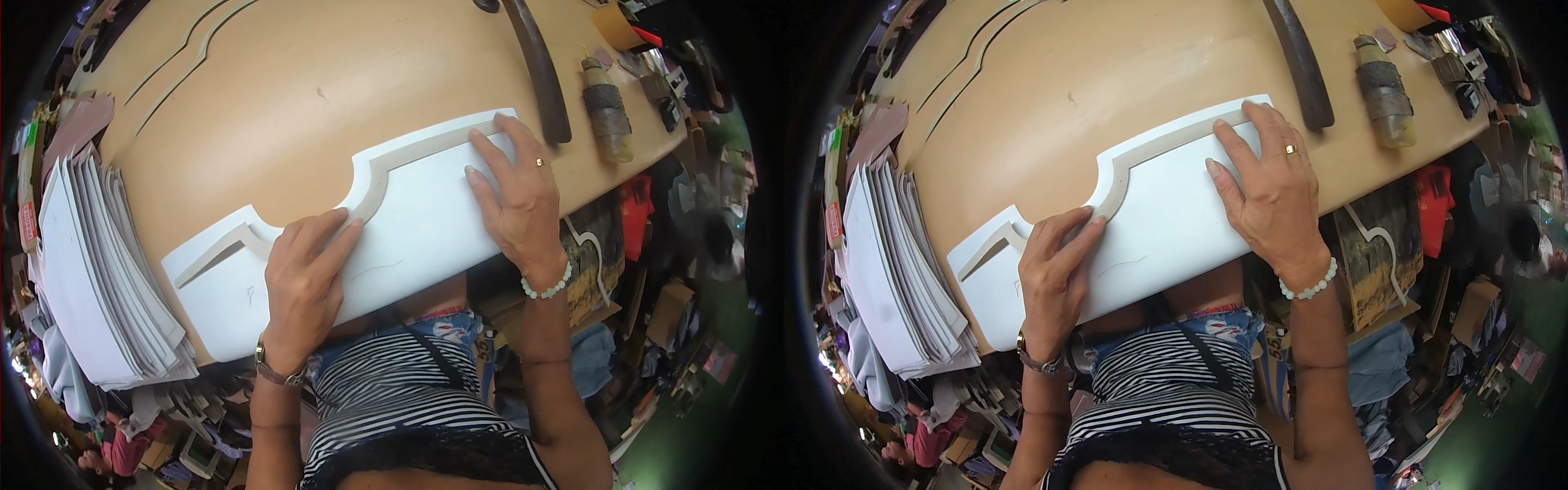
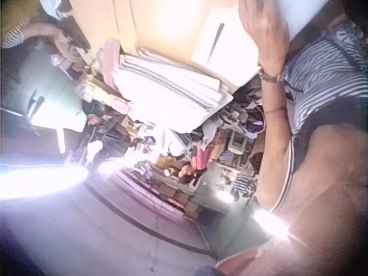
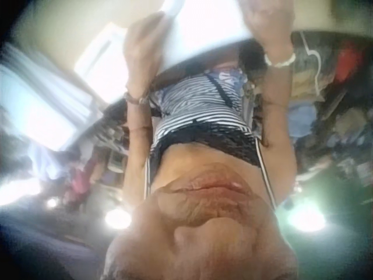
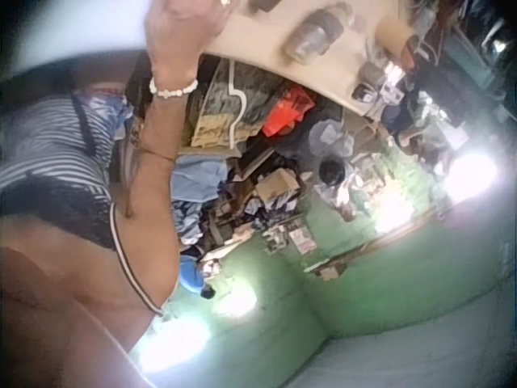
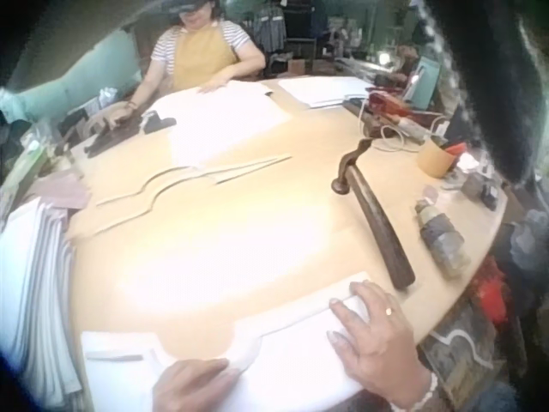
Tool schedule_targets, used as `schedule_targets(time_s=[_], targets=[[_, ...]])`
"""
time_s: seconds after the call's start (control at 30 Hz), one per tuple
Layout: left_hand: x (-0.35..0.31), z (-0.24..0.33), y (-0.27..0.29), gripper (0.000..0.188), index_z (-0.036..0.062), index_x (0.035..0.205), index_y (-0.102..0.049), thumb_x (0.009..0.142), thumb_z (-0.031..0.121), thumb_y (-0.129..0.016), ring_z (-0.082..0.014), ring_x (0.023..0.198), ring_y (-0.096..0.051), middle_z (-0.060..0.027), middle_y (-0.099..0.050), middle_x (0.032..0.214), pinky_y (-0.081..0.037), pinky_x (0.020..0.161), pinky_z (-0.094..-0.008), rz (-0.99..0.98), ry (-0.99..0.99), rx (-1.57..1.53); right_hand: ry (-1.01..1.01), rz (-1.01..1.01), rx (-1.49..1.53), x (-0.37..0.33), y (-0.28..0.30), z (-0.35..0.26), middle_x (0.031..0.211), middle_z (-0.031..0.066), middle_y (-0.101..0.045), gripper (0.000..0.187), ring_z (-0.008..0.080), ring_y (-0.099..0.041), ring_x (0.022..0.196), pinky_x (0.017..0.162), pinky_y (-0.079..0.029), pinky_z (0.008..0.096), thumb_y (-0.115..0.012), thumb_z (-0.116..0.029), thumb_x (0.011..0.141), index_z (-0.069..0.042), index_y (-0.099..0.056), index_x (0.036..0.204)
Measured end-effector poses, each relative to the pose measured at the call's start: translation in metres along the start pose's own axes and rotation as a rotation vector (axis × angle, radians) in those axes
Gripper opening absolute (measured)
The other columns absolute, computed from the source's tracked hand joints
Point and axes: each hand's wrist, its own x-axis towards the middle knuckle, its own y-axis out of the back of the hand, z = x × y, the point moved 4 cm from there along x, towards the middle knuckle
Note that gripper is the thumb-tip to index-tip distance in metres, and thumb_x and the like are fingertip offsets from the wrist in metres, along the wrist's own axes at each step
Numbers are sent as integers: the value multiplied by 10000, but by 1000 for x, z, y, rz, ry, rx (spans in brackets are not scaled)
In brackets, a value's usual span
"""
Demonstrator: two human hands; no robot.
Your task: The person applies adhesive to curved leather reinforcement strips, positions them onto large white leather panels, and uses a hammer to secure the bond. They process several panels from a stack at the workstation.
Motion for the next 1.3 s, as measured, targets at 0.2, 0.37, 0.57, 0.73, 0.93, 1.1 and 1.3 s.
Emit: schedule_targets(time_s=[0.2,0.37,0.57,0.73,0.93,1.1,1.3], targets=[[-2,-1,-2,374,19,982,-667,636,-93,-579,-299,892,-581,-116,-622,1011,-476,750,-376,38,-39,9,55,-43,-4,2,-3,-9,1194,206,-520,388,367,-501,1119,955,-402,453,-649,-229,813,-27,-606,1141],[-4,-2,-1,386,46,1010,-689,664,-95,-591,-290,918,-597,-121,-636,1020,-487,781,-362,25,2,-4,180,-38,-56,7,-2,-24,1202,212,-517,431,380,-489,1125,942,-400,466,-651,-257,808,-24,-591,1166],[-3,1,-2,383,40,1005,-684,655,-91,-597,-292,925,-593,-121,-634,1022,-486,784,-372,51,-9,-3,158,-92,-84,6,-11,-50,1150,192,-526,436,370,-493,1091,929,-403,454,-663,-268,788,-12,-596,1134],[-5,0,-2,384,34,1003,-680,644,-72,-597,-291,924,-591,-116,-629,1041,-484,798,-377,53,-18,-11,158,-59,47,15,-20,-68,1093,180,-528,433,357,-512,1050,903,-422,436,-679,-279,770,-32,-597,1116],[-12,-5,3,385,38,1005,-682,643,-60,-595,-275,948,-583,-108,-630,1058,-481,822,-369,110,-18,5,92,-25,20,9,-28,-83,1084,174,-523,511,347,-513,1033,879,-433,437,-731,-328,724,-46,-600,1129],[-25,-13,12,403,47,1017,-685,633,-55,-622,-273,943,-588,-110,-632,1062,-494,804,-365,166,-20,49,65,-54,-13,8,-28,-85,1098,177,-515,585,351,-494,1048,875,-436,445,-763,-372,684,-46,-597,1140],[-78,-42,56,296,11,992,-659,703,1,-719,-293,812,-603,-140,-620,938,-492,682,-374,523,356,219,111,-12,13,9,-24,-95,1090,178,-519,546,352,-501,1026,851,-446,444,-775,-302,682,-25,-598,1118]])
